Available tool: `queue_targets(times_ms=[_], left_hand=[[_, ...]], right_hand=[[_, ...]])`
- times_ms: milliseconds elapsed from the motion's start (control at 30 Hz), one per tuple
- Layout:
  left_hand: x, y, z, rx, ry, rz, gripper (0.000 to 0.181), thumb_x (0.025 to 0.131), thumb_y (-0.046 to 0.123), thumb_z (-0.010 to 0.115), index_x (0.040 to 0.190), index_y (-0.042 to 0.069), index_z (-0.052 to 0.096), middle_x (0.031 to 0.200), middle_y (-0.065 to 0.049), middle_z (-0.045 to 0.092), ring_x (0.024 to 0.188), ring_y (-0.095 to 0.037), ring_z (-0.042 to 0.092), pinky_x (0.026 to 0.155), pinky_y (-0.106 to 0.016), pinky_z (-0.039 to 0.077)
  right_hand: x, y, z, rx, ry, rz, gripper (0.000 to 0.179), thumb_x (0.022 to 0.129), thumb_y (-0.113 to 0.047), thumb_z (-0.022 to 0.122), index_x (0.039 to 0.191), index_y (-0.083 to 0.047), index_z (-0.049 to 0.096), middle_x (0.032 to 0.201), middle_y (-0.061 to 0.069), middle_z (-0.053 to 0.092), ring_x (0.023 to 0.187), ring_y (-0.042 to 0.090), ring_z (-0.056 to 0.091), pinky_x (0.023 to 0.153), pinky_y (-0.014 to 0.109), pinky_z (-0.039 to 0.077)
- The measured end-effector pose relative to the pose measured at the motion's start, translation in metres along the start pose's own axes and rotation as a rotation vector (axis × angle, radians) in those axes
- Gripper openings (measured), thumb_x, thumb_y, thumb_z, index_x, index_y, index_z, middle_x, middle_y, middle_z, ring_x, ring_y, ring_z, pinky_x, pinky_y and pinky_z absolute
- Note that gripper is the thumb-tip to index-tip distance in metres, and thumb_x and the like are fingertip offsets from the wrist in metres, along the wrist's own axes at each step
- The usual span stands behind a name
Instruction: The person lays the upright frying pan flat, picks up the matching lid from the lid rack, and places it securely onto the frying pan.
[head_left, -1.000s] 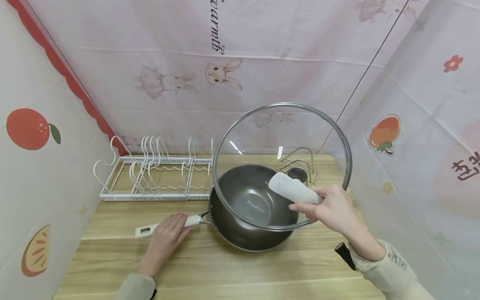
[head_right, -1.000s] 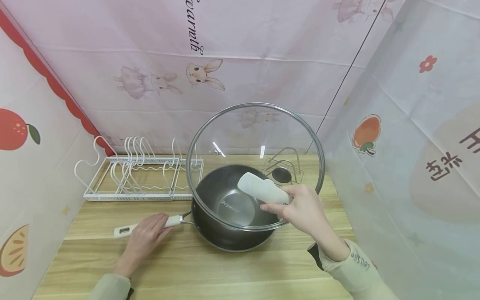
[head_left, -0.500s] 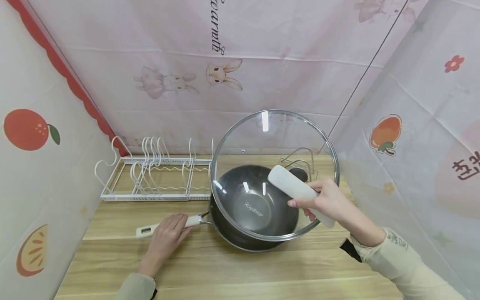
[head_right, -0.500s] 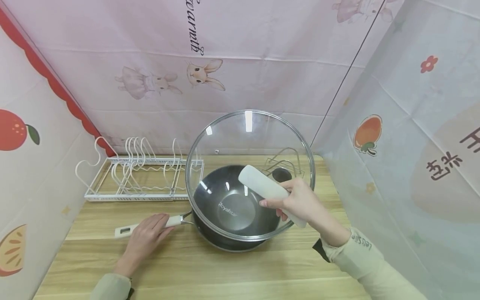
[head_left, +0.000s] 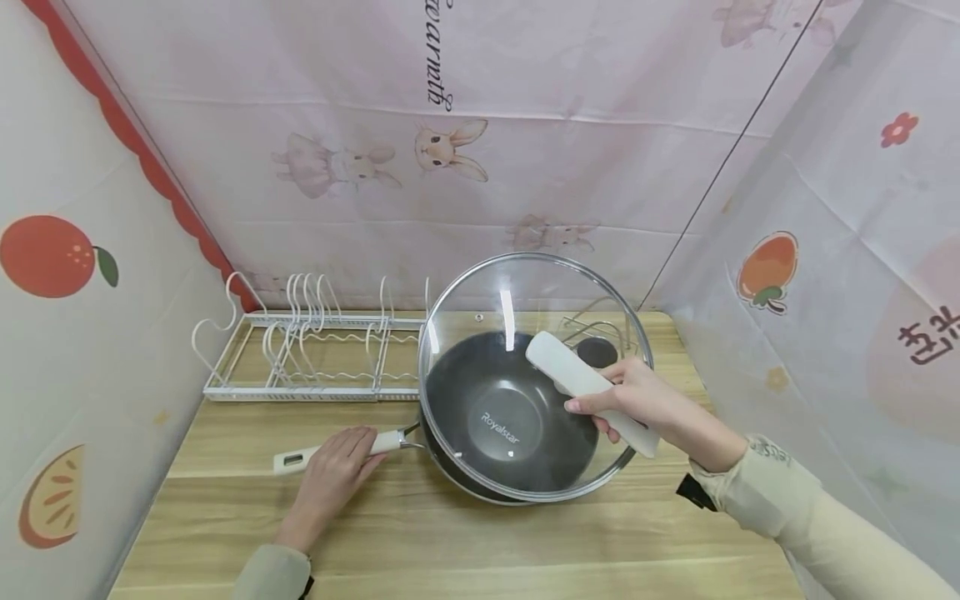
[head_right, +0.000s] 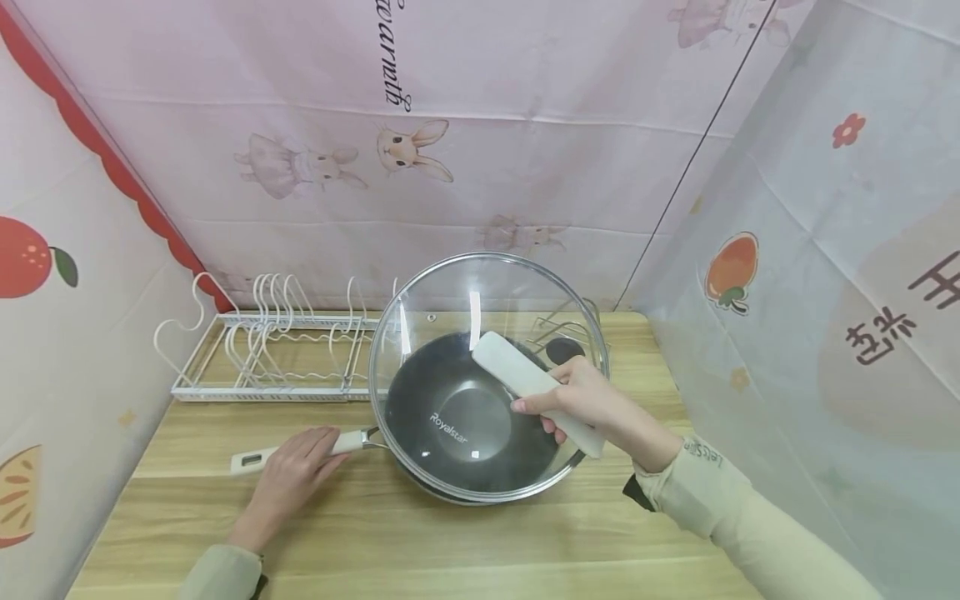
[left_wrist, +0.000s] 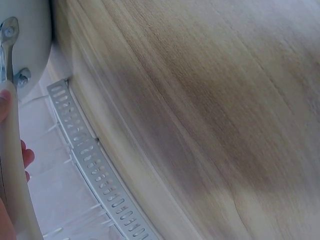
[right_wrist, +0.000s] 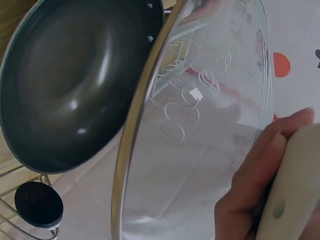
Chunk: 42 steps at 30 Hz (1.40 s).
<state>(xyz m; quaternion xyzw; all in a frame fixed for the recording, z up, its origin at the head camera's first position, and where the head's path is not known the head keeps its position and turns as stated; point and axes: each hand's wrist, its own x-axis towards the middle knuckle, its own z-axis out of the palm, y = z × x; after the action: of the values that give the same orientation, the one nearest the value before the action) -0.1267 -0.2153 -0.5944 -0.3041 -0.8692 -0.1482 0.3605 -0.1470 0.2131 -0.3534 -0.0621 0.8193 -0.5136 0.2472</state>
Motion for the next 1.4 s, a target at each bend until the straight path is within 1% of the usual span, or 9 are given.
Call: queue_targets(times_ms=[67, 133, 300, 367, 467, 800, 1067, 1333, 1400], left_hand=[[0.000, 0.000, 0.000, -0.003, -0.003, 0.000, 0.054, 0.103, 0.042, 0.047, 0.102, -0.008, 0.069, 0.098, -0.023, 0.071, 0.086, -0.038, 0.070, 0.079, -0.050, 0.058], [0.000, 0.000, 0.000, 0.000, -0.005, 0.002, 0.056, 0.104, 0.042, 0.045, 0.102, -0.008, 0.069, 0.098, -0.023, 0.071, 0.086, -0.038, 0.070, 0.079, -0.050, 0.058], [0.001, 0.000, -0.001, 0.001, -0.004, 0.006, 0.057, 0.104, 0.043, 0.044, 0.101, -0.008, 0.069, 0.098, -0.023, 0.071, 0.085, -0.038, 0.070, 0.078, -0.050, 0.059], [0.001, 0.001, -0.001, -0.001, -0.002, 0.006, 0.055, 0.103, 0.042, 0.047, 0.101, -0.008, 0.069, 0.097, -0.023, 0.071, 0.085, -0.038, 0.070, 0.078, -0.050, 0.059], [0.002, 0.001, -0.001, -0.002, 0.004, 0.007, 0.055, 0.103, 0.042, 0.045, 0.101, -0.008, 0.069, 0.097, -0.023, 0.071, 0.084, -0.038, 0.070, 0.077, -0.050, 0.059], [0.004, 0.002, -0.002, -0.010, 0.014, 0.008, 0.052, 0.102, 0.039, 0.049, 0.102, -0.008, 0.069, 0.097, -0.023, 0.071, 0.084, -0.037, 0.070, 0.077, -0.050, 0.059], [0.002, 0.004, -0.002, -0.004, 0.006, -0.008, 0.061, 0.105, 0.044, 0.038, 0.101, -0.008, 0.069, 0.096, -0.023, 0.071, 0.084, -0.037, 0.070, 0.076, -0.050, 0.059], [0.001, 0.001, -0.001, -0.016, 0.012, -0.005, 0.053, 0.103, 0.041, 0.047, 0.103, -0.008, 0.068, 0.098, -0.023, 0.071, 0.084, -0.038, 0.070, 0.076, -0.051, 0.059], [0.001, 0.001, -0.001, -0.015, 0.018, -0.003, 0.053, 0.104, 0.041, 0.046, 0.103, -0.008, 0.069, 0.098, -0.023, 0.071, 0.084, -0.038, 0.070, 0.075, -0.051, 0.059]], right_hand=[[0.004, 0.002, 0.000, 0.009, -0.020, 0.011, 0.030, 0.081, -0.024, 0.082, 0.090, 0.002, 0.069, 0.057, 0.009, 0.059, 0.045, 0.016, 0.055, 0.047, 0.032, 0.052], [0.008, 0.004, 0.000, 0.017, -0.030, 0.022, 0.031, 0.081, -0.024, 0.082, 0.089, 0.003, 0.068, 0.056, 0.008, 0.059, 0.045, 0.015, 0.054, 0.046, 0.030, 0.051], [0.014, 0.006, 0.002, 0.038, -0.062, 0.030, 0.028, 0.081, -0.021, 0.081, 0.079, 0.002, 0.065, 0.054, 0.006, 0.057, 0.044, 0.015, 0.052, 0.044, 0.026, 0.048], [0.016, 0.007, 0.003, 0.055, -0.080, 0.030, 0.027, 0.081, -0.019, 0.081, 0.077, 0.002, 0.064, 0.054, 0.006, 0.057, 0.043, 0.014, 0.052, 0.043, 0.025, 0.047], [0.018, 0.011, 0.005, 0.076, -0.095, 0.039, 0.026, 0.081, -0.017, 0.080, 0.076, 0.001, 0.063, 0.053, 0.005, 0.056, 0.043, 0.013, 0.051, 0.042, 0.024, 0.046], [0.036, 0.033, 0.013, 0.114, -0.062, 0.119, 0.025, 0.079, -0.017, 0.081, 0.074, -0.002, 0.062, 0.053, 0.005, 0.057, 0.044, 0.012, 0.052, 0.043, 0.024, 0.048], [0.054, 0.056, 0.016, 0.134, -0.021, 0.142, 0.025, 0.077, -0.017, 0.081, 0.074, -0.002, 0.062, 0.053, 0.005, 0.058, 0.043, 0.012, 0.053, 0.041, 0.024, 0.048], [0.069, 0.077, 0.025, 0.165, -0.011, 0.167, 0.027, 0.078, -0.018, 0.081, 0.077, 0.004, 0.064, 0.053, 0.006, 0.057, 0.040, 0.012, 0.052, 0.041, 0.024, 0.048], [0.072, 0.081, 0.028, 0.165, -0.003, 0.175, 0.027, 0.077, -0.017, 0.081, 0.077, 0.004, 0.064, 0.053, 0.005, 0.057, 0.040, 0.012, 0.052, 0.040, 0.024, 0.048]])
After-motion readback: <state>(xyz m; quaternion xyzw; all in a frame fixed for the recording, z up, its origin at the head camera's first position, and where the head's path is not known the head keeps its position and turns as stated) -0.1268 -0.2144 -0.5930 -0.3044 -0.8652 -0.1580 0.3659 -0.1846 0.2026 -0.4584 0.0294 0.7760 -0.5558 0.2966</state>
